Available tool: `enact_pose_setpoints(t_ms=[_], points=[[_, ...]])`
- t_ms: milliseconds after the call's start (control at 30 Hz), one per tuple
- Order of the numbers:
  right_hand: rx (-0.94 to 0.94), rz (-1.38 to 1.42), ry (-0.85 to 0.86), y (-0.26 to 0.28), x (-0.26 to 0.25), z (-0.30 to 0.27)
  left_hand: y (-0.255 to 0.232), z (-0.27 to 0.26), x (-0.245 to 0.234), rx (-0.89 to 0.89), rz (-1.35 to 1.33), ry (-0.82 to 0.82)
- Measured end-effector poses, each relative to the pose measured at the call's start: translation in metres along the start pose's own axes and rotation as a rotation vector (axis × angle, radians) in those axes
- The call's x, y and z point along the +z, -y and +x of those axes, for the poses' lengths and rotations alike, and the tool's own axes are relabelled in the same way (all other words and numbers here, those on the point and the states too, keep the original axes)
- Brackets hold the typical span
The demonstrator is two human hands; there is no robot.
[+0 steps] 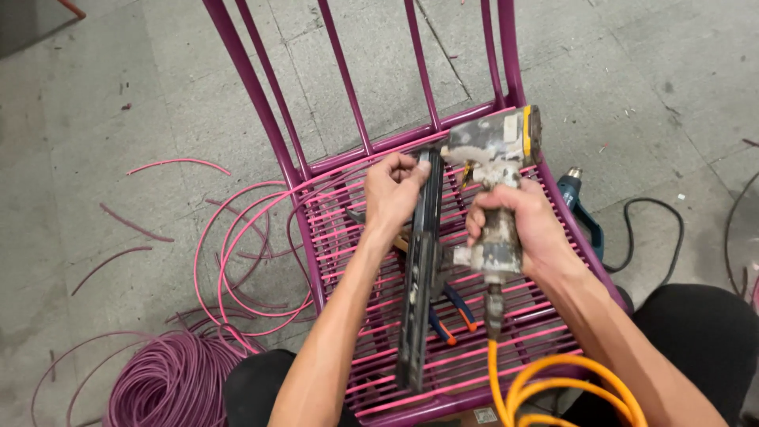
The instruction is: Repairing or assembling a metal chair frame by weaving pink plastic cords.
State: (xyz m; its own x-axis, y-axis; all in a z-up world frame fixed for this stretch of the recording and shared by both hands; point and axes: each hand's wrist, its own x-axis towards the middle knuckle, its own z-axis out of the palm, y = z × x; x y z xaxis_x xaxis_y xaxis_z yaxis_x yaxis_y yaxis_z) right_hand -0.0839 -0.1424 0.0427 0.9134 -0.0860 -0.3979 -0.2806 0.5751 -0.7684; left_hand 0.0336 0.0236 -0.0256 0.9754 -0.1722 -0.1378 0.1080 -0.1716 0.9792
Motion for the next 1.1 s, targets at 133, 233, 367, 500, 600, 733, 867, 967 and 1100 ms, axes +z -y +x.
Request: enact_pose_setpoints(t_ms=[133, 233, 367, 500, 600, 733, 867, 967, 1100], points=[[0.003, 0.137, -0.103, 0.000, -0.018, 0.020, -0.025, -0.005, -0.017, -0.043, -0.130, 0.118], [-0.052, 0.287, -0.175, 0.005, -0.031, 0.033, -0.039, -0.017, -0.039, -0.067, -0.217, 0.225], [-0.115, 0.339, -0.216, 0.011, -0.043, 0.037, -0.027, -0.039, -0.050, 0.035, -0.229, 0.295], [-0.153, 0.392, -0.191, 0.012, -0.046, 0.041, -0.025, -0.050, -0.059, 0.022, -0.395, 0.317], [-0.151, 0.402, -0.198, 0.014, -0.045, 0.038, -0.036, -0.056, -0.062, -0.054, -0.538, 0.309], [-0.186, 0.441, -0.206, 0.016, -0.039, 0.031, -0.042, -0.069, -0.063, -0.023, -0.573, 0.258], [-0.210, 0.382, -0.212, 0.011, -0.045, 0.025, -0.040, -0.067, -0.054, 0.119, -0.585, 0.192], [-0.206, 0.396, -0.195, 0.007, -0.035, 0.018, -0.036, -0.063, -0.047, 0.213, -0.634, 0.100], [-0.233, 0.256, -0.228, -0.012, -0.002, -0.008, -0.015, -0.047, -0.025, 0.246, -0.637, -0.057]])
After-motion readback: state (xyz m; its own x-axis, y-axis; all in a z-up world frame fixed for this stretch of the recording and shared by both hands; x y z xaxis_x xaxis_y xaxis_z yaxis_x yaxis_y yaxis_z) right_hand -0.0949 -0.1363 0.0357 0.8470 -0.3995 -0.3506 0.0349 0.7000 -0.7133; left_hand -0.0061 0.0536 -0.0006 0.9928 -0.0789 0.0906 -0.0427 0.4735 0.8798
